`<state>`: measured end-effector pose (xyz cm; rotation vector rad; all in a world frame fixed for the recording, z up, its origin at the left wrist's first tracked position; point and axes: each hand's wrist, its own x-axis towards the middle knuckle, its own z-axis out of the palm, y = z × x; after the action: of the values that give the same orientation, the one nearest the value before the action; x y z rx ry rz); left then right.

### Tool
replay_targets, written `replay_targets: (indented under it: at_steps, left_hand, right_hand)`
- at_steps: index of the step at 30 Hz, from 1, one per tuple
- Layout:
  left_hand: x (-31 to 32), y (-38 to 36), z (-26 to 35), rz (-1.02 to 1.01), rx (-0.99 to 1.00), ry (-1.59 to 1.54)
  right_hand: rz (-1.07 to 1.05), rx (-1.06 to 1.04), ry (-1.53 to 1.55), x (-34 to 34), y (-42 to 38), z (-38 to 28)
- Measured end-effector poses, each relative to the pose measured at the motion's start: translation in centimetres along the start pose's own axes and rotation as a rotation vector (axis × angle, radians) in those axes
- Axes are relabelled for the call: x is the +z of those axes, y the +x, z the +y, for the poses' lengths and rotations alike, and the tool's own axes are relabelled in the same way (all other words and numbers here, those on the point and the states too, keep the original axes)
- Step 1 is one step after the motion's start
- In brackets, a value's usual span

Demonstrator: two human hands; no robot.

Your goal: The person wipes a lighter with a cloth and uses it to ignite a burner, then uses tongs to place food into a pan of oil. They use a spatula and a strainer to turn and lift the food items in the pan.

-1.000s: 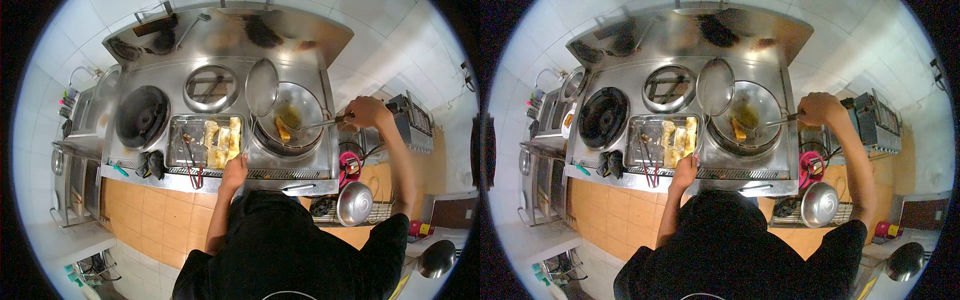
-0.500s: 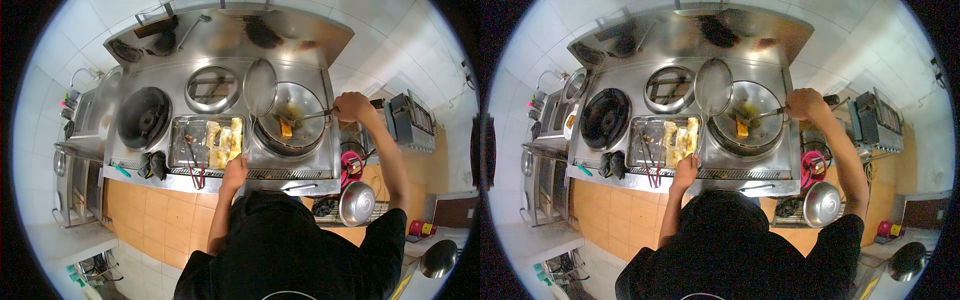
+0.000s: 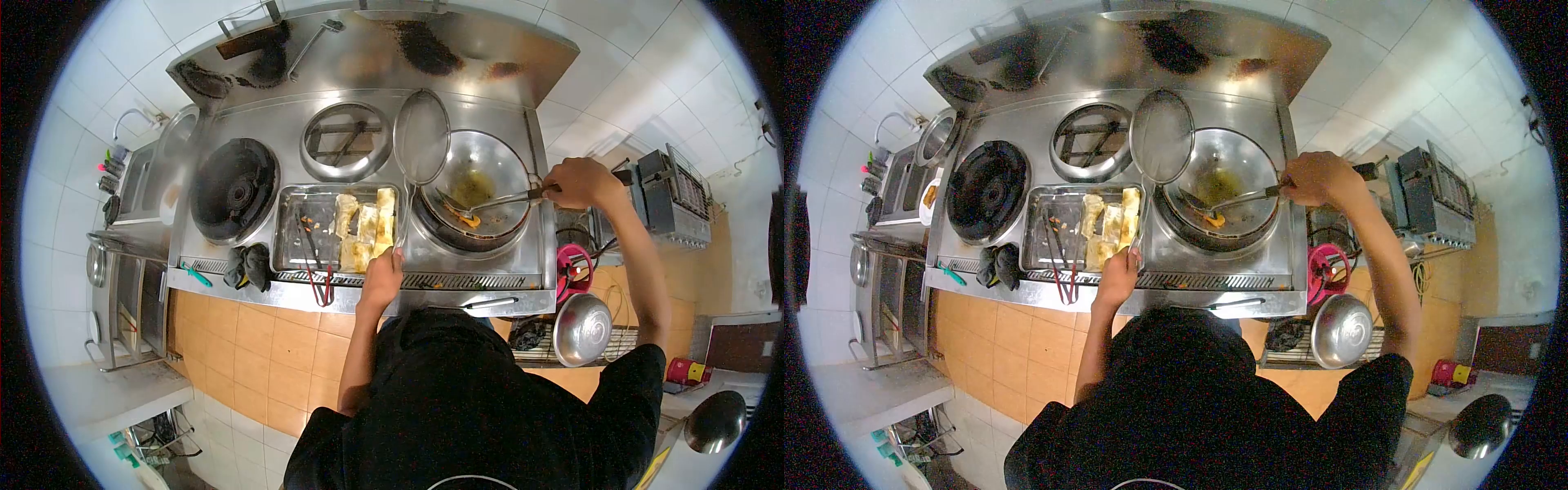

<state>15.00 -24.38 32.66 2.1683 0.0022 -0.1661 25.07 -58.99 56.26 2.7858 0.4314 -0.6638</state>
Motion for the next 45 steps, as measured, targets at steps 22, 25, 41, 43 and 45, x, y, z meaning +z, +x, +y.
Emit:
replay_targets:
  at_steps: [22,25,41,43,45]
  left_hand:
    - [0.0,-0.3,0.6,-0.063,-0.021,0.002]
    - [-0.2,-0.3,0.9,-0.080,-0.058,0.014]
    - [-0.9,0.0,1.2,-0.076,-0.086,-0.059]
    - [-0.9,0.0,1.2,-0.068,-0.081,-0.060]
    - [-0.9,0.0,1.1,-0.081,-0.093,-0.047]
  right_hand:
    - [0.066,0.094,-0.083,1.4,-0.7,-1.2]
    - [0.056,0.119,-0.074,1.0,-0.6,-1.1]
    - [-0.021,-0.039,0.253,3.1,0.0,2.3]
    - [-0.021,-0.028,0.255,2.6,-0.6,2.2]
    - [-0.021,-0.017,0.259,2.5,-0.8,2.2]
